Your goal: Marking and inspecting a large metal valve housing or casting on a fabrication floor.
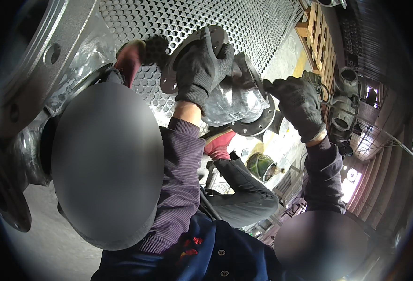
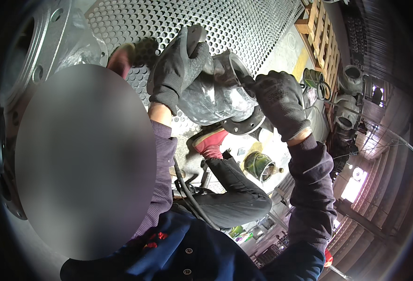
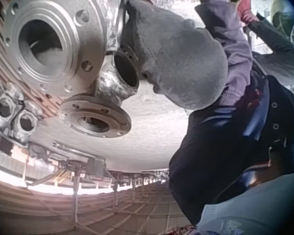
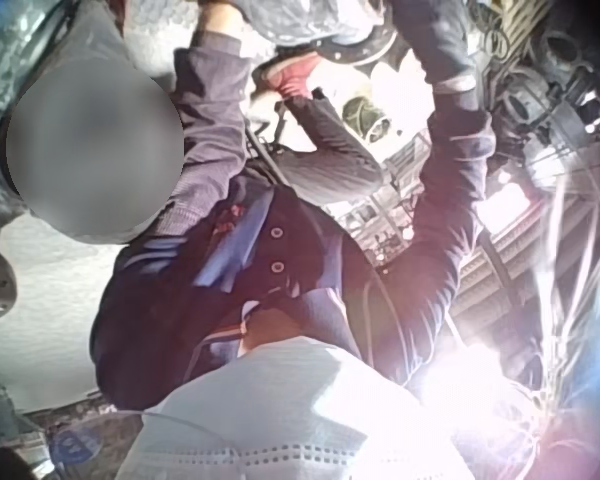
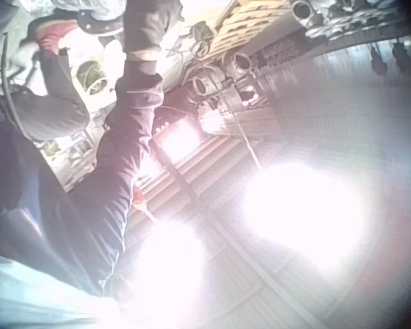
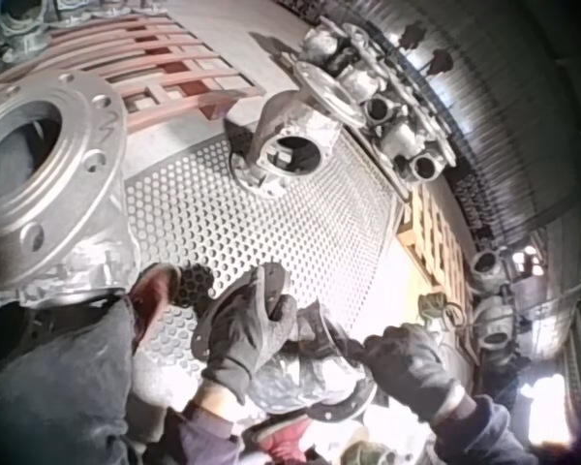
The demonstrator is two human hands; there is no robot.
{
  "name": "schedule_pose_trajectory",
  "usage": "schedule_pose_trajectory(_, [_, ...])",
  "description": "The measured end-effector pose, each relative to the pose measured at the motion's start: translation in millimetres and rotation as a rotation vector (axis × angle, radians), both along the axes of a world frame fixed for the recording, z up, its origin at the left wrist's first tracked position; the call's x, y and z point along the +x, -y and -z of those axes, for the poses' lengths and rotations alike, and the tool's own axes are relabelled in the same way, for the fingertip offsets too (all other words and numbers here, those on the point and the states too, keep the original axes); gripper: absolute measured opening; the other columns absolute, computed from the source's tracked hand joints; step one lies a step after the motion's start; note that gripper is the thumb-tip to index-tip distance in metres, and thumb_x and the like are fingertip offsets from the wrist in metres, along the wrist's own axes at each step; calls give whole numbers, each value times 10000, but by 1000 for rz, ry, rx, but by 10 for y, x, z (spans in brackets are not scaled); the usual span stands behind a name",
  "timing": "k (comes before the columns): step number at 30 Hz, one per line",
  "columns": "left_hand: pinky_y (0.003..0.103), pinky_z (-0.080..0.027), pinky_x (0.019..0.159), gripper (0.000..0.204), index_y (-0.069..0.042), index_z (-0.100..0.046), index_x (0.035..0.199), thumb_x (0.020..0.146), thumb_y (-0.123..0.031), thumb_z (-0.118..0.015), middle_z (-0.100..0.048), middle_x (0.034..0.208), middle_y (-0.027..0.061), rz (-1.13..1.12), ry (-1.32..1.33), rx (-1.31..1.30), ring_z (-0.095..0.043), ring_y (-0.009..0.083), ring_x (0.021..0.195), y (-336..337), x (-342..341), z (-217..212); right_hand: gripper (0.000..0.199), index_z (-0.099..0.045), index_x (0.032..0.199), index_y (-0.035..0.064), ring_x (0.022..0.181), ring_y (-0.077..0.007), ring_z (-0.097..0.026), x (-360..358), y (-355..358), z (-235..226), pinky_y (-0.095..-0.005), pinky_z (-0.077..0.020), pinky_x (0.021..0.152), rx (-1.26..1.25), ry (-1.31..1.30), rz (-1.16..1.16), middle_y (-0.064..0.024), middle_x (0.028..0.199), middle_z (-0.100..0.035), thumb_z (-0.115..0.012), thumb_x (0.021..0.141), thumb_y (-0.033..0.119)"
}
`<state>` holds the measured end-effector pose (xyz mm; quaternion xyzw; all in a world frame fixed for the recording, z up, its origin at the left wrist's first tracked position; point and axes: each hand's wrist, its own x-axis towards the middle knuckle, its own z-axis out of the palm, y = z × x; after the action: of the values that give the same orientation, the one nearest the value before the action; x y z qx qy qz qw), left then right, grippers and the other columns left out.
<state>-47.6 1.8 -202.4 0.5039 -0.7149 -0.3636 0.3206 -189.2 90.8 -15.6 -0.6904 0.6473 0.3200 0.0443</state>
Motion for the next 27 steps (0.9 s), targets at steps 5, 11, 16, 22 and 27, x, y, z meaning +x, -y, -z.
schedule_pose_trajectory(5, [420, -545, 667, 778, -49, -340, 1420, 852, -541, -542, -647, 993, 229, -1, -6, 27, -672, 354, 828, 3, 13, -32, 188, -703, 951, 196, 743, -234, -629, 198, 158, -99, -371, -496, 656, -110, 63, -129, -33, 768, -645, -572, 826, 143])
schedule_pose_trajectory(11, [404, -543, 634, 756, -45, -362, 1398, 853, -535, -545, -654, 970, 219, 17, 16, 15, -677, 333, 771, -1, 7, -41, 139, -704, 925, 182, 696, -251, -615, 159, 206, 32, -385, -488, 634, 10, -129, -156, -47, 757, -632, -588, 851, 161])
schedule_pose_trajectory(16, [401, -537, 603, 757, -37, -365, 1391, 846, -523, -565, -650, 928, 217, 4, -2, 17, -672, 321, 721, 9, -3, -35, 235, -670, 762, 132, 645, -250, -625, 60, 79, 83, -377, -488, 581, -116, 11, -167, -57, 637, -611, -550, 903, 276])
schedule_pose_trajectory(22, [407, -539, 602, 765, -22, -364, 1387, 848, -529, -554, -645, 935, 230, -37, 18, -28, -673, 326, 727, -16, -53, -7, 238, -693, 821, 138, 689, -249, -638, 33, 56, -11, -373, -497, 632, -6, -91, -33, -59, 684, -641, -527, 924, 274])
schedule_pose_trajectory(27, [403, -545, 608, 766, -26, -371, 1386, 846, -540, -553, -644, 934, 228, -20, 11, -27, -675, 329, 734, -12, -23, 23, 175, -700, 949, 185, 727, -235, -644, 124, 135, -60, -371, -504, 646, -39, 21, -165, -41, 745, -654, -557, 852, 157])
